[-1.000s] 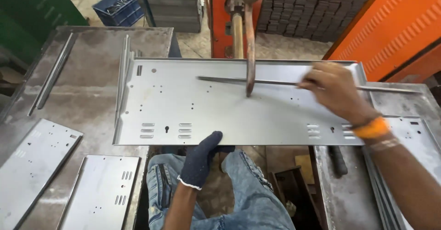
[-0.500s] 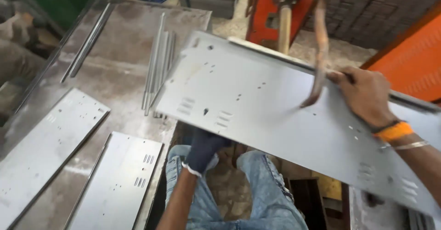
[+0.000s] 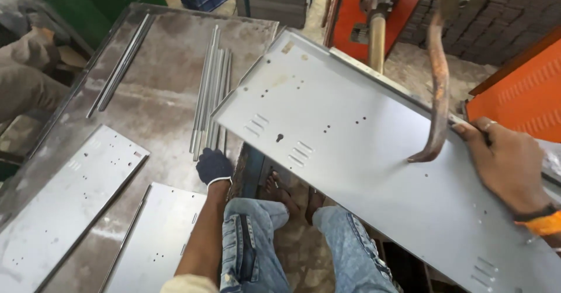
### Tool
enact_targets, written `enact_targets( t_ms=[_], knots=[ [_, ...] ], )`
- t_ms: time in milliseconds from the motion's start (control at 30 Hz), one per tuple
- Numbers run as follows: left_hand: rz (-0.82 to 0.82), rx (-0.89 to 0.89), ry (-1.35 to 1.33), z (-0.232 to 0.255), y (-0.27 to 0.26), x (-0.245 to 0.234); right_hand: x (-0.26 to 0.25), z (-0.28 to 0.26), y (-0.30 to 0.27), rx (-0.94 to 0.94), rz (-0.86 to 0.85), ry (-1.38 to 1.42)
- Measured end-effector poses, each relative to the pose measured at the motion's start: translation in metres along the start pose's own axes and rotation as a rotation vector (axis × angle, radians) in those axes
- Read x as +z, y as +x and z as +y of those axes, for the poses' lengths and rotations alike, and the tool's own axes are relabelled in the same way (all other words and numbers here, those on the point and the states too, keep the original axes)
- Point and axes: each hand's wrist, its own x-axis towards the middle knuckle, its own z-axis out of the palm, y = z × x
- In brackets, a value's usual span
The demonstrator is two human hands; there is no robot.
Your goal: The recorder is using a spot welding machine to attach metal rails to flat metal panels.
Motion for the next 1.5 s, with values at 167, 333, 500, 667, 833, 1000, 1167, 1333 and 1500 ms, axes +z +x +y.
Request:
enact_targets(
  t_ms=[167, 333, 500, 667, 833, 1000, 1167, 1333, 1500],
  knots=[
    [-0.312, -0.067, -0.472, -0.029, -0.042, -0.011, -0.003, -0.004, 0.015, -0.059, 0.010, 0.107],
    [-0.802, -0.673, -1.647, -0.062, -0.132, -0.060, -0.015, -0.011, 0.032, -0.133, -0.016, 0.173],
    [-0.847, -0.512, -2.063, -0.117, -0.146, -0.048, -0.015, 0.001, 0.049, -0.341, 0.004, 0.279],
    [-0.085, -0.157, -1.427, -0.177, -0.113, -0.133, -0.021, -0.001, 0.057, -0.261, -0.116, 0.369],
    [0.053, -0.029, -1.010, -0.181, -0.082, -0.284, -0.025, -0.003, 0.063, -0.250, -0.146, 0.442],
    [0.075, 0.237, -0.638, -0.137, -0.048, -0.363, -0.018, -0.005, 0.078, -0.191, -0.151, 0.422],
    [0.178, 0.689, -0.383, -0.046, -0.034, -0.410, -0.011, 0.002, 0.101, -0.263, -0.324, 0.670],
    [0.249, 0.880, -0.310, 0.061, -0.027, -0.406, -0.012, 0.004, 0.111, -0.266, -0.393, 0.633],
    [0.284, 1.096, -0.391, 0.145, -0.022, -0.370, -0.022, 0.004, 0.104, -0.164, -0.482, 0.731]
  ],
)
